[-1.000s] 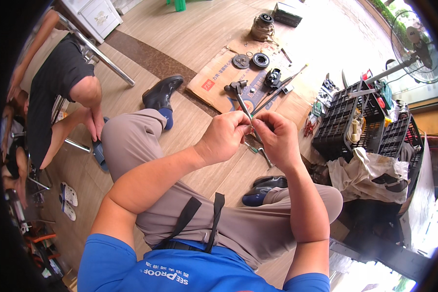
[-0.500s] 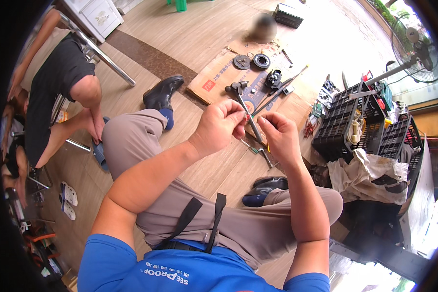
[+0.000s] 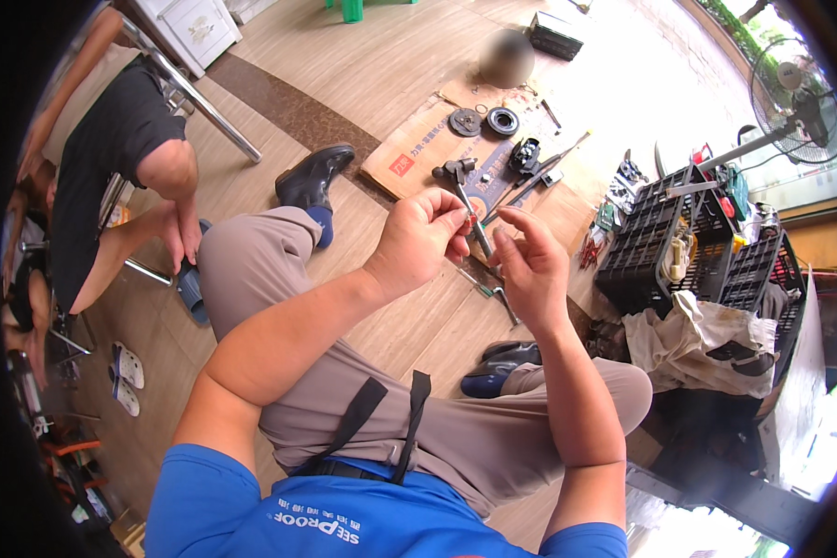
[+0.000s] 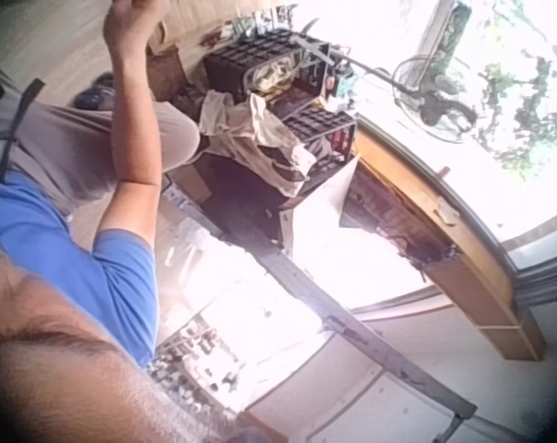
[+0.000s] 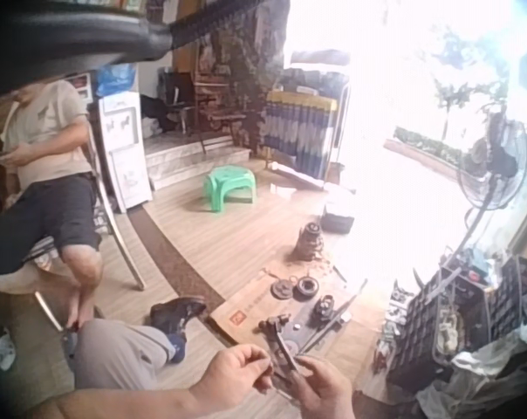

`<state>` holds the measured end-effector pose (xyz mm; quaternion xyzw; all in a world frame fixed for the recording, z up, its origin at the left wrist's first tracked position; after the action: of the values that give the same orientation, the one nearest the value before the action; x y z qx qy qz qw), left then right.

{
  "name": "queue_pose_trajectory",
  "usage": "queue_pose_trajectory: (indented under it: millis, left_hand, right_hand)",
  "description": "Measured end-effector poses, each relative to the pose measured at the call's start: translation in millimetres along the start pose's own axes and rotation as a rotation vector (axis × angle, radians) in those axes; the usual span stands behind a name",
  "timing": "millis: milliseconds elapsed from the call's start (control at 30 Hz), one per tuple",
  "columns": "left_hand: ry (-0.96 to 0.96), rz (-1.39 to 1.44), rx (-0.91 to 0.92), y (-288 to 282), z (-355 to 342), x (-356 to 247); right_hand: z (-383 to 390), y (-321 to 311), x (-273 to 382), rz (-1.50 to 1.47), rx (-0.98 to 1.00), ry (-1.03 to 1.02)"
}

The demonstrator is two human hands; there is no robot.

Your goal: The person threads a metal spring onto a narrow rod and fits the assembly into a metal housing.

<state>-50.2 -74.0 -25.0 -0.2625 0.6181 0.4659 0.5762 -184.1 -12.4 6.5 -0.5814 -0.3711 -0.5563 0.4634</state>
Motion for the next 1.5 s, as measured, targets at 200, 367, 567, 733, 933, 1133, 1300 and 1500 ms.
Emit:
queue_pose_trajectory:
  millis: [200, 367, 567, 733, 933, 1133, 1300, 1500]
  left_hand:
    - [0.034, -0.014, 0.003, 1.5, 1.3, -1.9]
    - [0.028, -0.041, -0.011, 0.2, 0.2, -0.4]
    - [0.056, -0.127, -0.008, 1.9, 1.6, -1.5]
    - [0.129, -0.320, 0.058, 11.0, 4.4, -6.3]
    - [0.253, -0.445, 0.126, 21.6, 7.4, -10.3]
    - [0.263, -0.420, 0.165, 29.1, 12.1, -10.7]
    - [0.117, -0.301, 0.171, 27.6, 12.1, -1.8]
    - [-0.037, -0.016, 0.045, 4.6, 0.2, 8.4]
  right_hand:
    - [-0.1, 31.0, -26.5, -0.221, 0.149, 0.154]
    - [0.9, 20.8, -23.6, 0.067, 0.083, 0.091]
    - [6.7, 19.9, 8.5, 0.254, 0.037, -0.034]
    - [7.9, 11.9, 31.7, 0.449, 0.010, -0.132]
    - [5.6, 9.5, 35.3, 0.579, 0.034, -0.180]
    - [-2.2, 2.1, 17.4, 0.391, 0.061, -0.010]
    - [-10.1, -7.2, -10.1, 0.278, 0.055, 0.144]
    - [-6.2, 0.4, -36.1, 0.068, 0.139, 0.302]
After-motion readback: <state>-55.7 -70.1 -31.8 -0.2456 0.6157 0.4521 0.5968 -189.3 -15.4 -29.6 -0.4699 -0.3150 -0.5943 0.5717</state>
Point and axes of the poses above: each hand's wrist, its own z-axis away from the middle knuckle, its own y-axis out of the palm, x = y × z, the point moved 10 cm from there along -z, towards the middle knuckle, and after that the axes turned 10 degrees about y, right-handed, at the moved point
